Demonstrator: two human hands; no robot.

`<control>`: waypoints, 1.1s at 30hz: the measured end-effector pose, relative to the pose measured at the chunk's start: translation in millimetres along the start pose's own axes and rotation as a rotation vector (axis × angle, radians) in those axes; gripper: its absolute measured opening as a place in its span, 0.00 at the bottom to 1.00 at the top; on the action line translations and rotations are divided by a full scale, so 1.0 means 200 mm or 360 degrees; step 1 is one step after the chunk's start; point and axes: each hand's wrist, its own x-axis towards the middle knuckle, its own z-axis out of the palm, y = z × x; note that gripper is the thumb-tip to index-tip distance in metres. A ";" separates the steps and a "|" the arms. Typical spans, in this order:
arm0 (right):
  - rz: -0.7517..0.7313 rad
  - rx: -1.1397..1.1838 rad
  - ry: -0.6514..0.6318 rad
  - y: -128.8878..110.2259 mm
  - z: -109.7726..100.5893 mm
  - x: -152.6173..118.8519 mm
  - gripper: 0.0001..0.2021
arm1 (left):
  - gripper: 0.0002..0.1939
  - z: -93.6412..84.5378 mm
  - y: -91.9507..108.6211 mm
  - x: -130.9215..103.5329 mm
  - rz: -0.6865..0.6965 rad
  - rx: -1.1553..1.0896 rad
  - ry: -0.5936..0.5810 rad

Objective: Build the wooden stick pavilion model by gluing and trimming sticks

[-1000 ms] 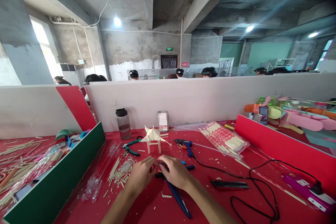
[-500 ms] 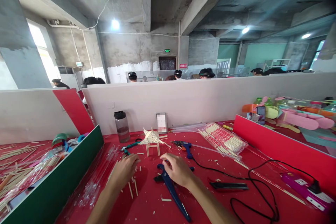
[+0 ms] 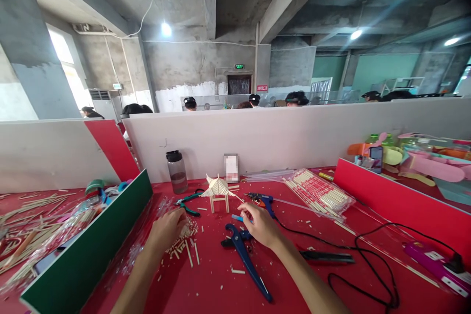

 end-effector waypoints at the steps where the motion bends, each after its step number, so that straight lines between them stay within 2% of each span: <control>1: 0.0002 0.0000 0.0002 0.00 0.00 0.00 0.09 | 0.12 -0.01 0.00 0.00 -0.0026 0.0004 -0.0008; 5: -0.0003 -0.0020 0.0019 0.01 -0.02 0.00 0.09 | 0.18 -0.03 0.01 0.00 -0.0068 0.0042 -0.0003; 8: 0.0002 -0.0027 0.0024 0.02 -0.02 0.00 0.09 | 0.20 -0.01 -0.02 0.00 -0.0045 0.0042 -0.0010; 11: 0.0003 -0.0019 0.0018 0.03 -0.02 0.00 0.09 | 0.32 0.03 -0.05 0.01 0.0066 -0.0038 -0.0045; 13: 0.0003 -0.0016 0.0011 0.03 -0.02 0.00 0.09 | 0.34 0.04 -0.06 0.01 0.0181 -0.0158 -0.0043; 16: -0.0005 -0.0021 0.0002 0.03 -0.01 0.00 0.09 | 0.24 0.02 -0.03 0.00 0.0324 -0.0338 -0.0069; 19: -0.0018 -0.0030 0.0002 0.02 -0.01 0.00 0.09 | 0.14 0.00 0.01 -0.01 0.0471 -0.0427 -0.0224; 22: -0.0020 -0.0030 -0.0009 0.01 -0.01 0.00 0.09 | 0.12 0.00 0.05 -0.01 0.0627 -0.0471 -0.0452; 25: -0.0019 -0.0026 -0.0024 0.00 -0.01 0.00 0.09 | 0.11 0.01 0.07 -0.01 0.0699 -0.0466 -0.0571; 29: -0.0032 -0.0022 -0.0036 0.01 -0.01 0.00 0.10 | 0.10 0.01 0.11 -0.03 0.0736 -0.0473 -0.0557; 33: -0.0027 -0.0028 -0.0044 0.00 0.00 0.00 0.09 | 0.09 -0.02 0.13 -0.04 0.0727 -0.0534 -0.0430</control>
